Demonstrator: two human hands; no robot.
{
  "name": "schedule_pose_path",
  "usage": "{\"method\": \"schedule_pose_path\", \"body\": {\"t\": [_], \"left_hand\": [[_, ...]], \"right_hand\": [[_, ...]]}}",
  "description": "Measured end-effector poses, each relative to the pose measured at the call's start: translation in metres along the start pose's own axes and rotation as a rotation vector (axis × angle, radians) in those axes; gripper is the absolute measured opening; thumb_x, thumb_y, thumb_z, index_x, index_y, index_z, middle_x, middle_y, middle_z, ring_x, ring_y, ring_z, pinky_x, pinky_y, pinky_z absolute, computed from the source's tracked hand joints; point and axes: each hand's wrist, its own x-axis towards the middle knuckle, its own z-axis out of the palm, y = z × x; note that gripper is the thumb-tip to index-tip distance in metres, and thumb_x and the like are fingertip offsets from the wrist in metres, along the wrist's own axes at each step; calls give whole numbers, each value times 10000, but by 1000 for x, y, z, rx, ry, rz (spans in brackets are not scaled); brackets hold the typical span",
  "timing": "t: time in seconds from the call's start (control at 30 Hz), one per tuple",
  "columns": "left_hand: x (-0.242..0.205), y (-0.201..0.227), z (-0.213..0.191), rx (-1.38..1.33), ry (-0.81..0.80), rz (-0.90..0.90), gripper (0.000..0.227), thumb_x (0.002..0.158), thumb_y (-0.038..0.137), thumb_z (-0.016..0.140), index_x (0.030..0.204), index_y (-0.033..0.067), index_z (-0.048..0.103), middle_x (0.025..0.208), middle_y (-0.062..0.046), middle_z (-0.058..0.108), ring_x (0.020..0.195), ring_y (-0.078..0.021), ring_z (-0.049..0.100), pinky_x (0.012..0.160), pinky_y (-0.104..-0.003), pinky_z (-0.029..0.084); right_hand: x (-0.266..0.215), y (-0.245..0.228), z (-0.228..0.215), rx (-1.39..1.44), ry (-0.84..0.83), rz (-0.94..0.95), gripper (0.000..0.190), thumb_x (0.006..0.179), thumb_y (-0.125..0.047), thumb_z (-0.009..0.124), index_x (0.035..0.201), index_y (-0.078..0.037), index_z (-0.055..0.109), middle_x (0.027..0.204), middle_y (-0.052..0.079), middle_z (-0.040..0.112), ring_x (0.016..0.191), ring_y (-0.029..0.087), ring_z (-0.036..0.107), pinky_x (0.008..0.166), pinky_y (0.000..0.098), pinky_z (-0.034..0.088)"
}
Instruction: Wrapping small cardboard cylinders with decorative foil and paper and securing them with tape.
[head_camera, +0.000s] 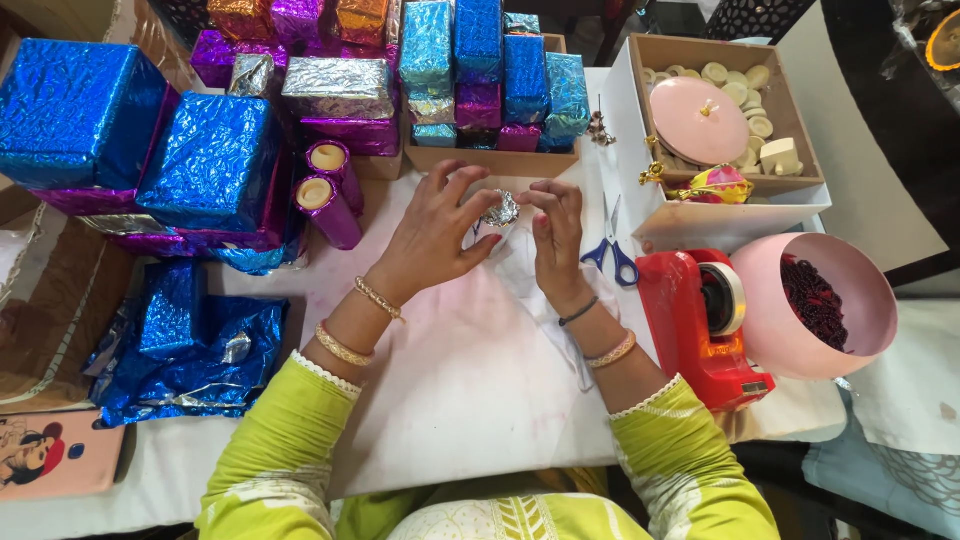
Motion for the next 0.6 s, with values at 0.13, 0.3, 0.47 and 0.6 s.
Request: {"method": "schedule_pose_path", "body": {"t": [0.13, 0.3, 0.47, 0.6], "left_hand": [[1, 0, 2, 23, -7, 17, 529, 811, 294, 821, 1261, 109, 611, 1371, -165, 523, 1314, -430, 449, 1098, -535, 422], [-1, -1, 2, 91, -69, 11, 435, 798, 322, 812, 1152, 113, 670, 1366, -171, 521, 1319, -437, 429, 1079, -548, 413], [-3, -2, 4, 123, -98, 4, 445, 801, 322, 801, 1168, 97, 690, 1367, -167, 522, 1326, -443, 424, 1075, -547, 407], [-1, -1, 1, 122, -101, 8, 457, 789, 316, 791, 1177, 97, 692, 1359, -164, 522, 1320, -440, 421, 1070, -546, 405]], "right_hand": [[1, 1, 0, 8, -2, 2, 473, 1155, -403, 364, 1170, -33, 658, 1235, 144, 514, 1234, 273, 514, 1075, 377, 430], [-2, 3, 1, 23, -8, 25, 480, 1159, -396, 363, 1172, -30, 673, 1233, 124, 493, 1231, 256, 503, 1084, 367, 428], [-2, 3, 2, 0, -52, 29, 471, 1158, -387, 386, 1181, -42, 707, 1260, 121, 468, 1245, 263, 473, 1101, 385, 409], [0, -1, 1, -70, -85, 31, 446, 1141, -390, 419, 1176, -64, 722, 1261, 121, 477, 1219, 275, 456, 1089, 394, 402]]}}
